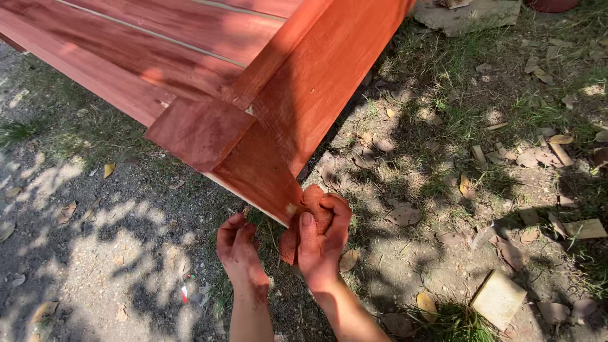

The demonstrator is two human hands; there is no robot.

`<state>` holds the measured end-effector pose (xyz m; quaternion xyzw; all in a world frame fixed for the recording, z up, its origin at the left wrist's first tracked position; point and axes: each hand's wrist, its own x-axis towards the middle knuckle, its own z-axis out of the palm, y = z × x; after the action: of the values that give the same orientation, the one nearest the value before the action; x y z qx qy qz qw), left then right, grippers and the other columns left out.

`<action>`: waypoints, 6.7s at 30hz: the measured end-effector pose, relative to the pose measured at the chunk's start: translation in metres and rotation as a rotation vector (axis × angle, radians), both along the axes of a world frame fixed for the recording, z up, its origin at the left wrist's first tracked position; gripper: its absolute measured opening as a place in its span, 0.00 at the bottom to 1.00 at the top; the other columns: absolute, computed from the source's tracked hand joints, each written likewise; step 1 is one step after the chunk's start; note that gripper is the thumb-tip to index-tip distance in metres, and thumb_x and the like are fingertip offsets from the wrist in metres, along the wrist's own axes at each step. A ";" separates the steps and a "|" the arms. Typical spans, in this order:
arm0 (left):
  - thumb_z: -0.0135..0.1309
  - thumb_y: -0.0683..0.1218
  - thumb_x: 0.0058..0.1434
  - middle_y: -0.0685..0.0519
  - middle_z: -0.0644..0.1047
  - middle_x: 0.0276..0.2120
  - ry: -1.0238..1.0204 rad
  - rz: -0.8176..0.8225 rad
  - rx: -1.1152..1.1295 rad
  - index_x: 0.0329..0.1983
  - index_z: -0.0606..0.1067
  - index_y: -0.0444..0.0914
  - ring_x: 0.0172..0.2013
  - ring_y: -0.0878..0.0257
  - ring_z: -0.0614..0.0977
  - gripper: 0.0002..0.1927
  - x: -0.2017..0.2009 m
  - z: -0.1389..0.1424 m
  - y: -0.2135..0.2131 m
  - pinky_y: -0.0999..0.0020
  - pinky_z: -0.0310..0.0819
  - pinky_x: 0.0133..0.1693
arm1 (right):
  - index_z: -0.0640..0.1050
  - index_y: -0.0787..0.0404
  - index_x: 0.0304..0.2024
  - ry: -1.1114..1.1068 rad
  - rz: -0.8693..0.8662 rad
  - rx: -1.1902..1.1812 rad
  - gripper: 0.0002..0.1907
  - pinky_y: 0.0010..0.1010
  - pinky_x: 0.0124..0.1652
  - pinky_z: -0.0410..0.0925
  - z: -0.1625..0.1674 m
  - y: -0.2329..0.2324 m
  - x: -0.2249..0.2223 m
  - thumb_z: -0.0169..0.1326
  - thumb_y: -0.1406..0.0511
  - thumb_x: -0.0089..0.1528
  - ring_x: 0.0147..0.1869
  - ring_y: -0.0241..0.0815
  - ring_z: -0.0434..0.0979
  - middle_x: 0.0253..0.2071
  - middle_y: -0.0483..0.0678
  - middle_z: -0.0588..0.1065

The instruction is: The person wipes a red stain or finish onto a slatted wooden bench using a cloth, working over the legs, frame edges, and bench slats. They dip the cloth into a bucket of stain partway through and continue wiping the wood surfaces by hand.

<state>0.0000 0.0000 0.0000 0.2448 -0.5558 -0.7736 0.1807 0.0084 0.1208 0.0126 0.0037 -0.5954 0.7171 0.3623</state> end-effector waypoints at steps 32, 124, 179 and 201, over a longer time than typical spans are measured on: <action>0.47 0.33 0.63 0.52 0.74 0.43 0.267 -0.051 0.001 0.51 0.70 0.33 0.44 0.64 0.75 0.13 -0.014 0.012 0.004 0.67 0.70 0.52 | 0.79 0.63 0.47 -0.433 0.681 0.219 0.10 0.25 0.49 0.70 -0.008 0.067 -0.068 0.52 0.65 0.67 0.47 0.31 0.76 0.41 0.44 0.80; 0.54 0.51 0.64 0.58 0.78 0.47 -0.134 0.036 -0.293 0.55 0.72 0.39 0.52 0.67 0.75 0.19 0.016 -0.009 -0.017 0.64 0.59 0.61 | 0.83 0.62 0.36 -0.858 0.980 0.766 0.21 0.35 0.42 0.70 -0.085 0.049 -0.135 0.58 0.50 0.59 0.35 0.46 0.77 0.34 0.52 0.80; 0.48 0.38 0.64 0.59 0.72 0.38 -0.242 0.138 -0.152 0.49 0.74 0.41 0.39 0.72 0.72 0.12 0.035 0.002 -0.064 0.76 0.63 0.44 | 0.72 0.66 0.35 -0.766 0.230 -1.004 0.15 0.44 0.21 0.70 -0.071 -0.069 0.004 0.40 0.61 0.68 0.19 0.52 0.73 0.21 0.57 0.73; 0.49 0.39 0.63 0.58 0.70 0.32 -0.119 -0.025 -0.073 0.48 0.76 0.38 0.31 0.69 0.65 0.11 0.030 0.014 -0.055 0.72 0.60 0.35 | 0.76 0.67 0.52 -0.749 0.363 -0.730 0.18 0.36 0.33 0.75 -0.070 -0.032 0.008 0.45 0.60 0.70 0.34 0.43 0.78 0.37 0.50 0.77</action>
<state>0.0301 -0.0548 0.0141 0.2768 -0.5964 -0.7390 0.1467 0.0162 0.0893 -0.0578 -0.2749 -0.3860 0.8802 -0.0259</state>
